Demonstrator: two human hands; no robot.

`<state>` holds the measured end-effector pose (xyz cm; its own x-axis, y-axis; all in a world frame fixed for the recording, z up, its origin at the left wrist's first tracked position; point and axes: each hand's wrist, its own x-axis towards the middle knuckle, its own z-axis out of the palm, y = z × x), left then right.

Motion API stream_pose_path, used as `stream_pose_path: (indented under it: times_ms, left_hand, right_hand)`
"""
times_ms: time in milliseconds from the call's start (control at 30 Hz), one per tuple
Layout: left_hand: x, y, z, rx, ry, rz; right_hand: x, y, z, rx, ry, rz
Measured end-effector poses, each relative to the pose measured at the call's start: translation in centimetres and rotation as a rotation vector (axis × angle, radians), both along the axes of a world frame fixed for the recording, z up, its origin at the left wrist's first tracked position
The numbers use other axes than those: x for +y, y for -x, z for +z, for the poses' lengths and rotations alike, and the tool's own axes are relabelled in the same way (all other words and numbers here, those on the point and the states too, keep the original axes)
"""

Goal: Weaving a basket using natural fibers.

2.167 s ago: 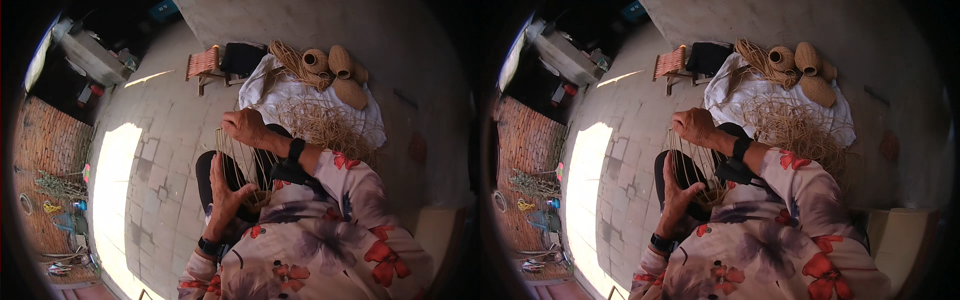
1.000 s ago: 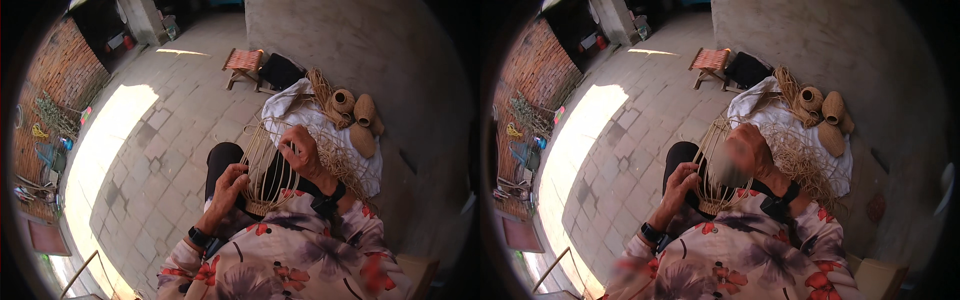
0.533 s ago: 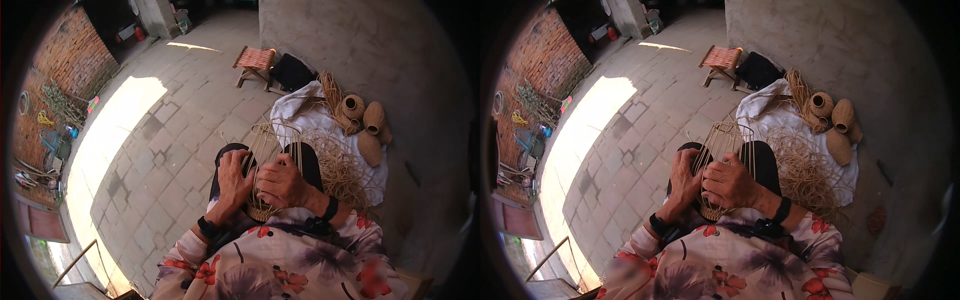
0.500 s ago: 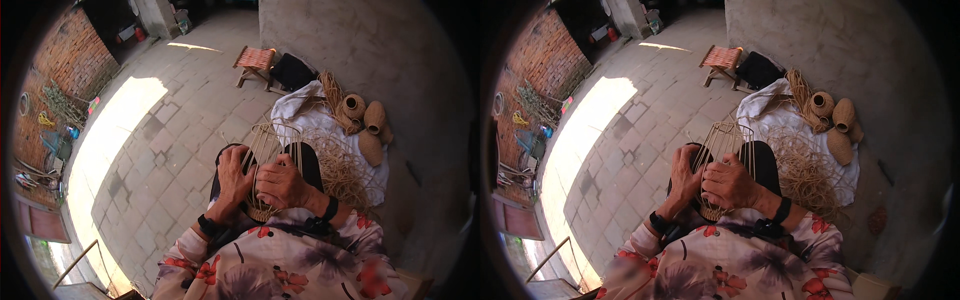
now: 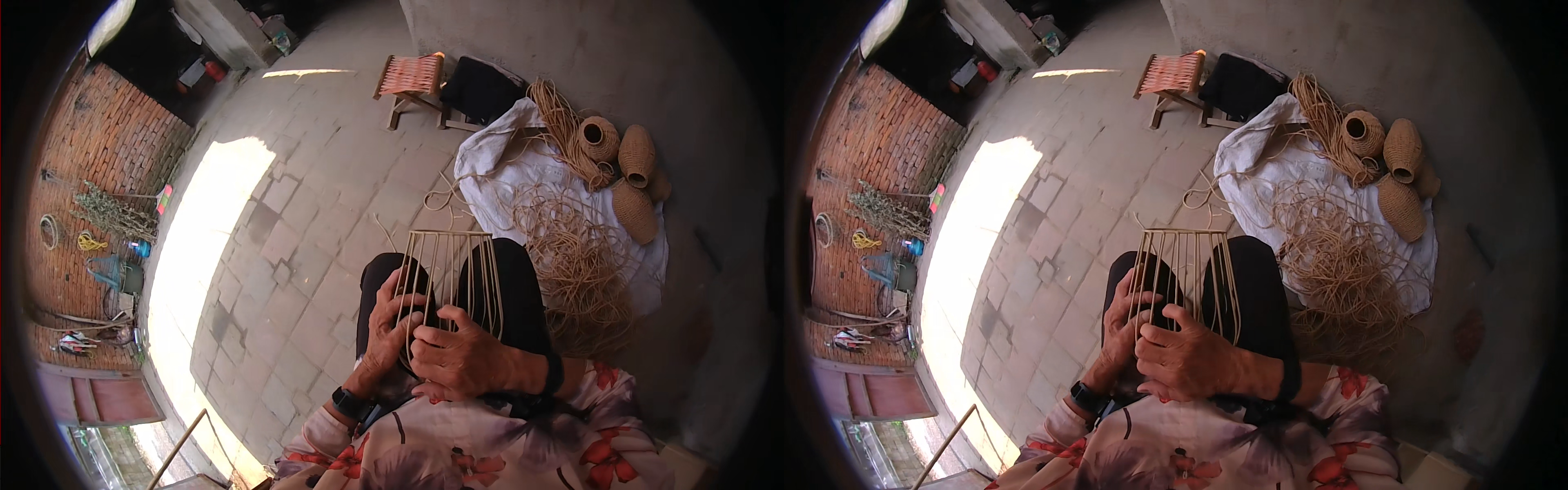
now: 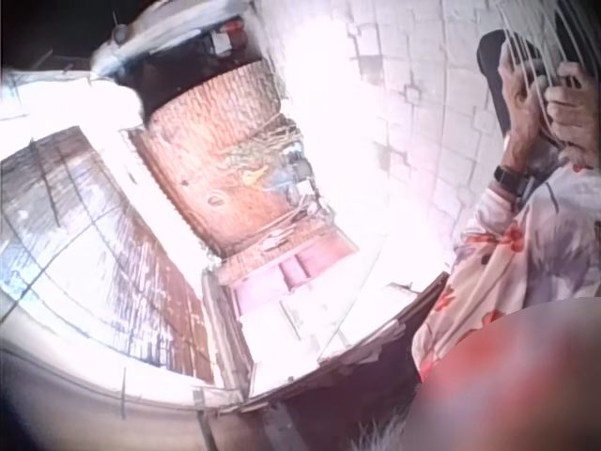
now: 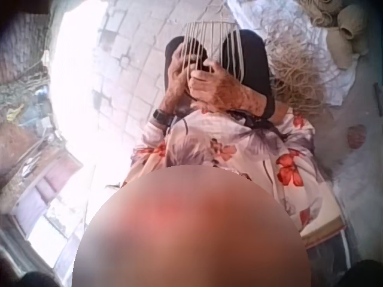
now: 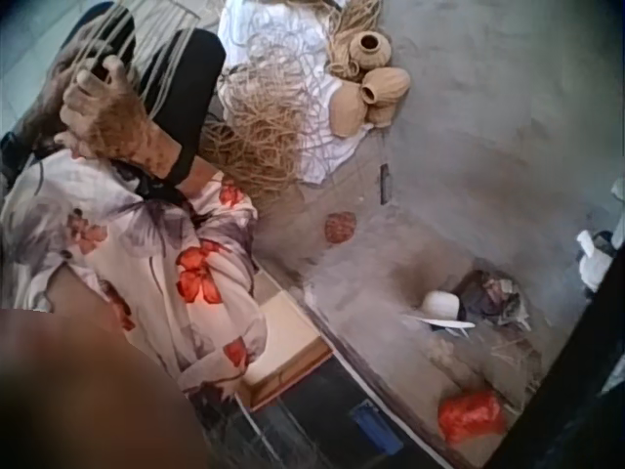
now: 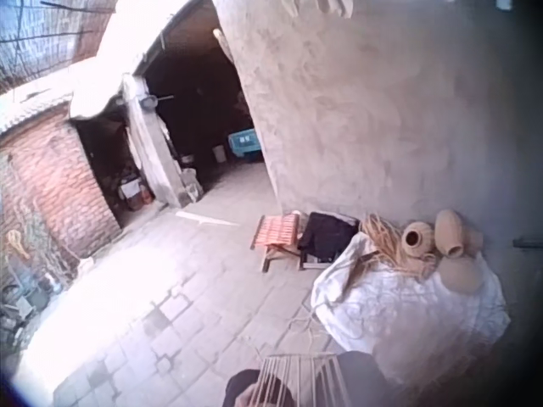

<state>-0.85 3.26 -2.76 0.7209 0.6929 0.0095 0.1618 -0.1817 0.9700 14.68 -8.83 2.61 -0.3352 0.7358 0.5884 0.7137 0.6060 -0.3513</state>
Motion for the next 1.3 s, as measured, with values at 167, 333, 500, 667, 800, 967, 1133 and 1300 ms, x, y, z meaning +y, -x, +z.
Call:
stream_pose_path:
  times_ms: [167, 333, 500, 667, 800, 967, 1133, 1300]
  left_hand:
    - [0.2, -0.6, 0.6, -0.02, 0.006, -0.017]
    - [0.4, -1.2, 0.5, -0.006, 0.03, -0.02]
    - [0.3, -1.4, 0.8, 0.021, -0.002, -0.023]
    - [-0.3, -1.9, 1.3, 0.015, -0.03, -0.021]
    - [-0.8, -2.0, 1.5, 0.035, -0.111, -0.009]
    - [-0.1, -1.9, 1.4, 0.025, -0.163, 0.028]
    - [-0.4, -1.4, 1.0, -0.057, -0.138, 0.023]
    - [-0.3, -0.6, 2.4, -0.314, 0.193, -0.054]
  right_hand:
    - [0.8, -1.2, -0.5, 0.051, -0.001, 0.026]
    - [1.2, -2.0, -1.3, 0.164, 0.002, 0.056]
    - [0.9, -2.2, -1.7, 0.189, -0.011, 0.043]
    - [0.4, -2.5, -1.6, 0.12, -0.058, -0.001]
    - [-0.5, -2.3, -1.2, 0.096, -0.075, -0.016]
    - [-0.1, -4.5, 1.7, 0.663, 0.039, -0.12]
    - [1.0, -7.5, 1.5, 0.577, -0.01, -0.467]
    - [4.0, -7.2, 1.0, 0.375, -0.09, -0.541]
